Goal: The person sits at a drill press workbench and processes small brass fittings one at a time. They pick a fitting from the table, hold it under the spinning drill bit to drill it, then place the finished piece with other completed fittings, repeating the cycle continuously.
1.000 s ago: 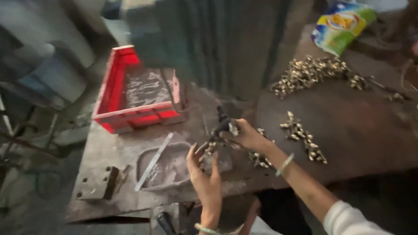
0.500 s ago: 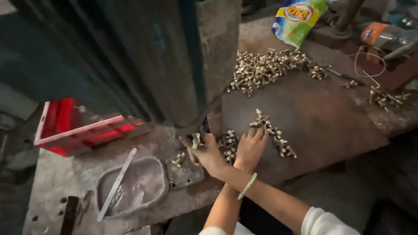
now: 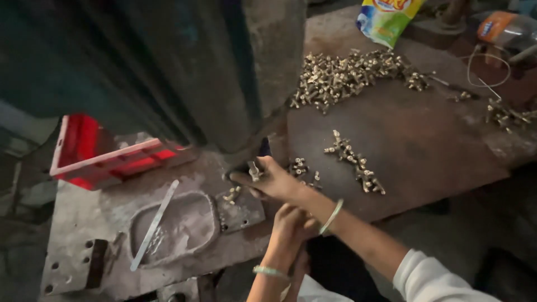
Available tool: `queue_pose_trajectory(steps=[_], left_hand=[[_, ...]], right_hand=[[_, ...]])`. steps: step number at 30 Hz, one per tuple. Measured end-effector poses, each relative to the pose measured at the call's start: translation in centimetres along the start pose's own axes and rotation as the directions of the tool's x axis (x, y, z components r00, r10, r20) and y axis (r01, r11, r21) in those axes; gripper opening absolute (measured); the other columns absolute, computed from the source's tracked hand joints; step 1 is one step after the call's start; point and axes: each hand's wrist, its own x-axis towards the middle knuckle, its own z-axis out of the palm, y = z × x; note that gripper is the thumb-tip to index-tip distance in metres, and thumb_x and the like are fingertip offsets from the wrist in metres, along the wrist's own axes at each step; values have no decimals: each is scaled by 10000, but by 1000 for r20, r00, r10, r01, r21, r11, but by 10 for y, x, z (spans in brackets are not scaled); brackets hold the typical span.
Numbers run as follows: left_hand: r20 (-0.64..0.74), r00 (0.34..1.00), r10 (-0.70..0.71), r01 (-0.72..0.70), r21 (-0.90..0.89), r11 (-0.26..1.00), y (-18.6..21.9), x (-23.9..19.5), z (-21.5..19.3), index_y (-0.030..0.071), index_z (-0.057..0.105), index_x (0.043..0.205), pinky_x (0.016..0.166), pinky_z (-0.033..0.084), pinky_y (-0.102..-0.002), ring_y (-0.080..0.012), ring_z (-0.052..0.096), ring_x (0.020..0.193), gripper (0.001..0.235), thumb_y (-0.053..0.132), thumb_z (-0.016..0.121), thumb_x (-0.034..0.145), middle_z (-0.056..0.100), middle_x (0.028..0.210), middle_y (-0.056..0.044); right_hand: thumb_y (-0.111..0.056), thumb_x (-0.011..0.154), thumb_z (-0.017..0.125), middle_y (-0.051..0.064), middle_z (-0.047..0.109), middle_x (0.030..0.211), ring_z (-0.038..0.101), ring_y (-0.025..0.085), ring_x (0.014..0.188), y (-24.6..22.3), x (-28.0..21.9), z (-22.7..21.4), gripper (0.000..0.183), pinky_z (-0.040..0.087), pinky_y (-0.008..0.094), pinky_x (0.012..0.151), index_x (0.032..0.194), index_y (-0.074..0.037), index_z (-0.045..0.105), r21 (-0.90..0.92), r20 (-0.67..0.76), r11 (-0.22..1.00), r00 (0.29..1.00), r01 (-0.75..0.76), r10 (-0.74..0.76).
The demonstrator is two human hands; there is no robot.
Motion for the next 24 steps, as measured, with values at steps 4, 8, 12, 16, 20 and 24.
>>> queue_pose_trajectory(steps=[4,8,12,16,20,24], left_hand=[[-433,897,-88,225,276,934,72,-79,112,-60,647,1129,777,631,-296,-210,750,882,249,70,656,917,735,1027,-121],[-320,882,346,-11,720,694,103,-107,137,-32,736,1157,730,588,-348,-216,704,811,237,54,711,937,721,977,-125],[596,478,645,-243,795,-555,119,-108,129,69,704,1181,937,587,-374,-282,716,1091,262,45,676,921,704,1122,-71],[657,642,394,-149,611,-777,118,-80,89,49,679,1179,898,573,-442,-361,697,1041,465,34,660,715,674,1128,-124],[281,791,543,22,874,-485,124,-109,118,59,687,1256,781,581,-399,-327,707,985,469,-49,626,803,671,1187,-139],[251,693,676,-44,951,-307,126,-103,131,59,690,1255,812,580,-391,-322,712,1006,347,-15,640,920,676,1214,-129]], right_hand=[[-299,952,818,18,576,624,572,97,543,3,12,-28,384,443,279,498,832,-13,592,-277,134,960,988,-41,81],[-291,893,794,-41,692,835,613,48,756,-5,19,-35,264,512,262,643,1052,-89,733,-184,381,965,919,186,-105],[-304,880,813,1,732,810,604,58,759,11,26,-43,277,522,288,655,1020,-67,785,-369,300,908,950,199,-86],[-325,898,784,-30,705,782,596,50,733,-9,23,-50,299,511,265,646,1045,-65,761,-488,341,771,902,410,-264],[-355,934,792,-13,548,562,487,71,539,-13,9,-30,411,375,284,489,711,-29,676,-396,215,917,976,47,43],[-355,945,756,-39,572,572,513,52,512,-8,12,-33,353,395,259,465,751,-70,677,-261,294,962,956,83,-2]])
